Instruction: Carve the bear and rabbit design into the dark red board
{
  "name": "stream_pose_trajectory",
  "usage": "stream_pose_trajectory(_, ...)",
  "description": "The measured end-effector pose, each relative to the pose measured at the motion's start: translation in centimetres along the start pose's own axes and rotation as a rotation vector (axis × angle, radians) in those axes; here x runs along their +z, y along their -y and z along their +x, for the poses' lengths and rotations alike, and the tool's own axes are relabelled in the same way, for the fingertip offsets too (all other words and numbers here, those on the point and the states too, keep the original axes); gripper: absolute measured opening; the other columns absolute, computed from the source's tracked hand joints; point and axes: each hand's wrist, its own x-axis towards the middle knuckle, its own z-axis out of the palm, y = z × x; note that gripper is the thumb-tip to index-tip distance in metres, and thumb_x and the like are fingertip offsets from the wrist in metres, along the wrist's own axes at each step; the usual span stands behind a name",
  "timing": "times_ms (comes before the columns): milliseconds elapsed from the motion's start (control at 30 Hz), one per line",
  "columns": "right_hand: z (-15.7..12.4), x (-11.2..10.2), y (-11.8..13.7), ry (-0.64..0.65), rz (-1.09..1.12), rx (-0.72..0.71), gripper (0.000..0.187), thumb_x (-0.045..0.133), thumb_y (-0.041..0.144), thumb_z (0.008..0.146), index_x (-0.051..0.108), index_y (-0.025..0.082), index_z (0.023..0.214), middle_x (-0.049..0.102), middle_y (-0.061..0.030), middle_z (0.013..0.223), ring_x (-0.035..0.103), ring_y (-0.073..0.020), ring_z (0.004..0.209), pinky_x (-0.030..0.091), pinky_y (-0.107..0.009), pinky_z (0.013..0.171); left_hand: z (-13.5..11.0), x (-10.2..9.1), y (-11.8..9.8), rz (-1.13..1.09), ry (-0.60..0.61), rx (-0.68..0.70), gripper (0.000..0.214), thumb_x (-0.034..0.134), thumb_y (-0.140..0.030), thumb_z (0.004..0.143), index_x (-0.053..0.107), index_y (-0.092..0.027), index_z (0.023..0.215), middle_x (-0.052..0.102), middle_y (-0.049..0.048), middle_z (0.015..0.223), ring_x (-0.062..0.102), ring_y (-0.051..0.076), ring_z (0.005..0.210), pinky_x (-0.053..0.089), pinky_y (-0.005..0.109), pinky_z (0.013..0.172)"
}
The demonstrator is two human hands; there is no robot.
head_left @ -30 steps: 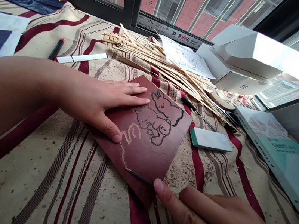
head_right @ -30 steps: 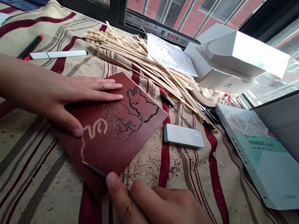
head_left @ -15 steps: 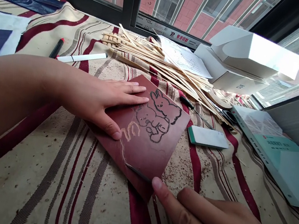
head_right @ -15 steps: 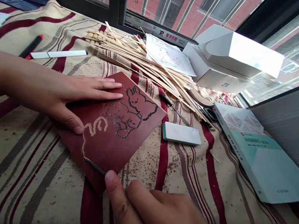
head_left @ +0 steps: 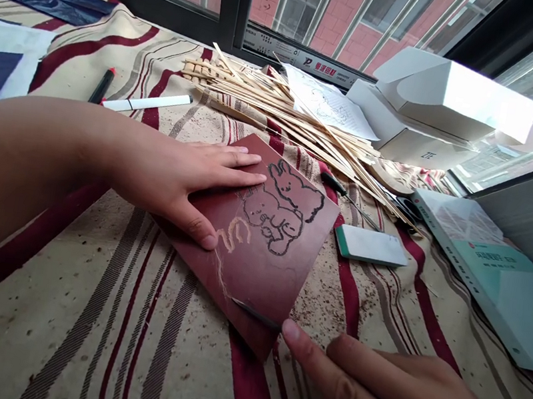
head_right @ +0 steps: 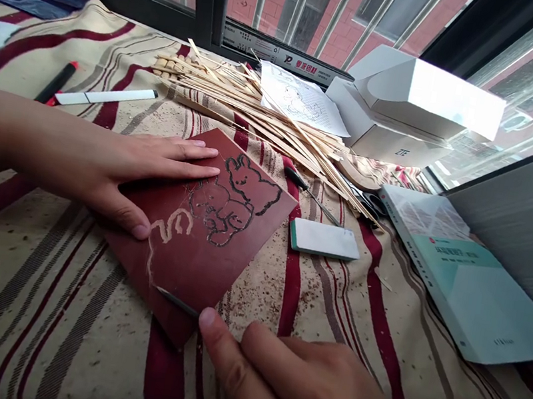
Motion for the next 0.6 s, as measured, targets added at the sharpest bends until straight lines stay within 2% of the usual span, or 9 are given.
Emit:
stream_pose_trajectory(167, 0.5, 0.0, -0.2, -0.007, 0.021, -0.021, 0.05, 0.028, 0.008, 0.117, 0.052, 0.007, 0.16, 0.066, 0.0019, 0.08, 0.059, -0.0127, 0.054, 0.039, -0.034, 0.046, -0.1, -0.1, -0.1, 0.008, -0.003, 0.003, 0.123, 0.067, -0.092, 0.086, 0.017, -0.035, 0.183, 0.002, 0.0072, 0.191, 0.003, 0.044, 0.177, 0.012, 0.06, 0.143)
stream_pose_trajectory(300, 0.7, -0.1, -0.2, -0.003, 0.0, -0.018, 0.05, 0.033, 0.008, 0.115, 0.054, 0.007, 0.16, 0.067, 0.001, 0.081, 0.06, -0.0134, 0.055, 0.038, -0.035, 0.046, -0.4, -0.2, -0.2, 0.011, 0.007, 0.009, 0.123, 0.067, -0.093, 0.086, 0.017, -0.036, 0.183, 0.001, 0.0067, 0.191, 0.002, 0.042, 0.177, 0.013, 0.057, 0.143)
stream_pose_trajectory(467, 0.5, -0.2, 0.3, -0.02, -0.028, -0.02, 0.05, 0.024, 0.008, 0.118, 0.057, 0.008, 0.156, 0.068, 0.0026, 0.082, 0.054, -0.0117, 0.05, 0.038, -0.034, 0.045, -0.2, -0.3, -0.3, 0.005, 0.011, -0.007, 0.124, 0.068, -0.091, 0.086, 0.016, -0.034, 0.183, -0.001, 0.0067, 0.191, 0.001, 0.042, 0.177, 0.011, 0.059, 0.143)
stream_pose_trajectory(600, 0.6, 0.0, 0.8, -0.053, -0.073, -0.012, 0.047, 0.025, 0.007, 0.119, 0.06, 0.007, 0.15, 0.065, 0.0044, 0.079, 0.052, -0.0098, 0.048, 0.036, -0.033, 0.043, -0.1, -0.4, -0.6, -0.003, 0.027, -0.041, 0.125, 0.071, -0.089, 0.084, 0.018, -0.034, 0.183, -0.001, 0.0055, 0.191, 0.001, 0.043, 0.177, 0.01, 0.06, 0.143)
